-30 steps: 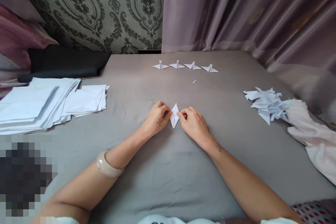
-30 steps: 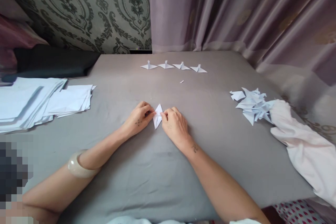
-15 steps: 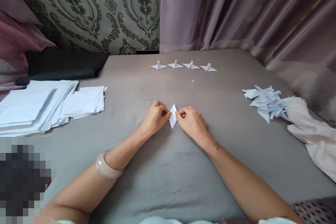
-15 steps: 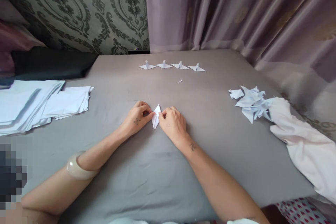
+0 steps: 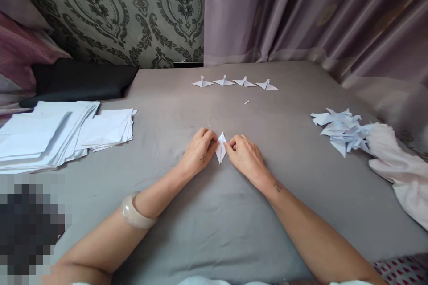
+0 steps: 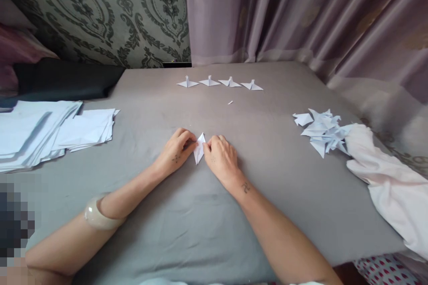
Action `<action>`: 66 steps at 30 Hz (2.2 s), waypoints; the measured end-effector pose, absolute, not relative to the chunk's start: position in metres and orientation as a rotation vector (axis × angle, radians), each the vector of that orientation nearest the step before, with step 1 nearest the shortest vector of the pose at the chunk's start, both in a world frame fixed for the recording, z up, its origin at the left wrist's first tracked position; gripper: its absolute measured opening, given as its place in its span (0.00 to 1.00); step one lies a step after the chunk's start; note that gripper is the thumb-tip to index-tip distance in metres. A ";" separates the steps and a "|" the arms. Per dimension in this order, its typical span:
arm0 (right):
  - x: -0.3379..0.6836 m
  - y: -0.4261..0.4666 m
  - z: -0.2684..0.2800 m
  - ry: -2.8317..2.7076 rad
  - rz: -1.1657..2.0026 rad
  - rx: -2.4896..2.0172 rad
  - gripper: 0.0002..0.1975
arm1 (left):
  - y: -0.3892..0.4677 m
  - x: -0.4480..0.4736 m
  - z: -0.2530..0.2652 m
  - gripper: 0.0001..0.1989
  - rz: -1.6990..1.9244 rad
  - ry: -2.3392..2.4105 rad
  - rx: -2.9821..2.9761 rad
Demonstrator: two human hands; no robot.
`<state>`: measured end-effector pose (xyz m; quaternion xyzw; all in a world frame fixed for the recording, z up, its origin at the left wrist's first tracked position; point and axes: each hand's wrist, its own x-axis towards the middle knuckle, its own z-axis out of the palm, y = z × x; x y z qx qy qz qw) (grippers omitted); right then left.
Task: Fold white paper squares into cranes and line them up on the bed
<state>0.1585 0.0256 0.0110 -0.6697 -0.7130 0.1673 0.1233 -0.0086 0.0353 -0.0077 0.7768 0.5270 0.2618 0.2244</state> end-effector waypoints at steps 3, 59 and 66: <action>0.162 0.026 0.008 -2.069 0.515 -1.887 0.08 | 0.032 -0.007 -0.003 0.11 0.636 1.378 2.318; 0.160 -0.004 0.021 -2.619 0.106 -1.473 0.20 | 0.015 -0.022 0.009 0.16 0.391 1.066 2.829; 0.170 -0.008 0.033 -2.650 0.315 -1.467 0.23 | 0.021 -0.038 0.022 0.21 0.392 0.904 2.623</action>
